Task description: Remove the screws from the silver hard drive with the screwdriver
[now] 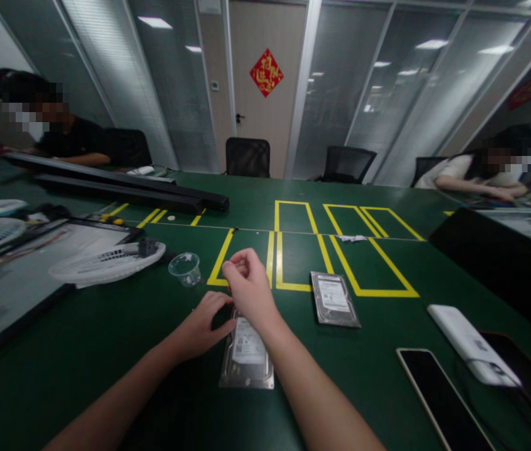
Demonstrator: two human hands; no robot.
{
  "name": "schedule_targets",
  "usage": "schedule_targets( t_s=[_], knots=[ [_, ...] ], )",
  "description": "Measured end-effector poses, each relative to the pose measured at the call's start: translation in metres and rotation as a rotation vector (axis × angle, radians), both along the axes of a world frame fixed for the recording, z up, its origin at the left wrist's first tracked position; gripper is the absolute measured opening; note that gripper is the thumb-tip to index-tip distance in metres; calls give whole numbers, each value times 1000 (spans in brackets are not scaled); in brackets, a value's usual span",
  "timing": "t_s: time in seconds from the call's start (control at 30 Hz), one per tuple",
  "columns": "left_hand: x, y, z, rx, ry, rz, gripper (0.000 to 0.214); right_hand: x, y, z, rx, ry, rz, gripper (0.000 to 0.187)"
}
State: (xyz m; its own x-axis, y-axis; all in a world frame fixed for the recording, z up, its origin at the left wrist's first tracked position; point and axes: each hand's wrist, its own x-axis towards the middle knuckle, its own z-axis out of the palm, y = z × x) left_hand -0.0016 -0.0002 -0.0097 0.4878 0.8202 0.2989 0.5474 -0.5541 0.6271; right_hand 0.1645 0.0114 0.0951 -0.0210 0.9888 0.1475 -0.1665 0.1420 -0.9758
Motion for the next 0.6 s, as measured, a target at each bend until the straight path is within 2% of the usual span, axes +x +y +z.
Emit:
schedule_targets(
  t_s=[0.13,0.37,0.6],
  knots=[
    [1,0,1,-5,3,-3,24,0,0,0,3,17,35,23],
    [1,-1,4,-8,-4,2,26,1,-3,4,13,6,52,11],
    [0,0,1,-14,-9,2,25,1,-2,5,-28,18,8,20]
  ],
)
